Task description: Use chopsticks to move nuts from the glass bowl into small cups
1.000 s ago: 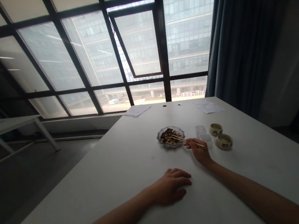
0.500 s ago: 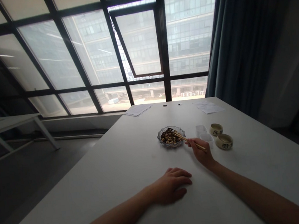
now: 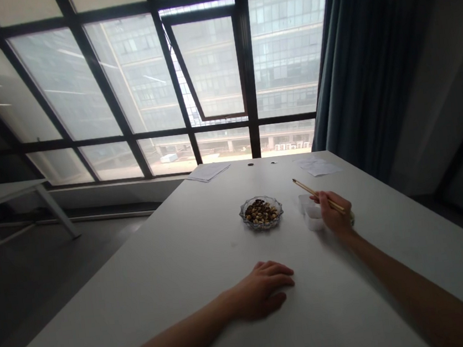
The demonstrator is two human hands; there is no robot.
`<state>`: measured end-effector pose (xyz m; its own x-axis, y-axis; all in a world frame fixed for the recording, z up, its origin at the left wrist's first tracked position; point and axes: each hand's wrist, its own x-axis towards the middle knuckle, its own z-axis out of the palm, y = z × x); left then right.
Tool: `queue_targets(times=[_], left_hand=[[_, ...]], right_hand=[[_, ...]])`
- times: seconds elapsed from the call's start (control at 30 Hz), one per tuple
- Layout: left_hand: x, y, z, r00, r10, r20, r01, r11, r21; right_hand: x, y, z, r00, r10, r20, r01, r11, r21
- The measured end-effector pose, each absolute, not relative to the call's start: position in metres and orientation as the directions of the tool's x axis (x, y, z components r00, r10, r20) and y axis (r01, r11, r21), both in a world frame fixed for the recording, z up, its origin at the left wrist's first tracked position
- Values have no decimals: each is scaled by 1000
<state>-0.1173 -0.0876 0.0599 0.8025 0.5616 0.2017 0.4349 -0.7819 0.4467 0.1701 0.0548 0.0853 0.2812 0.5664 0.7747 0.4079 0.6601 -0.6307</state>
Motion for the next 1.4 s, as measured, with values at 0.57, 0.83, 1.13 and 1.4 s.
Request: queue_targets(times=[0.57, 0.83, 1.13, 1.4], left_hand=[[-117, -89, 61, 795, 579, 183, 455, -767, 452], [-117, -88, 62, 798, 571, 192, 450, -776, 442], [-117, -88, 60, 797, 575, 187, 452, -772, 447], [-117, -88, 62, 803, 567, 186, 445, -777, 445]], right_hand=[[237, 83, 126, 516, 715, 473, 0, 552, -834], [246, 82, 133, 389, 880, 273, 28, 285, -958], [223, 73, 137, 341, 854, 393, 11, 414, -910], [167, 58, 112, 45, 878, 476, 23, 475, -879]])
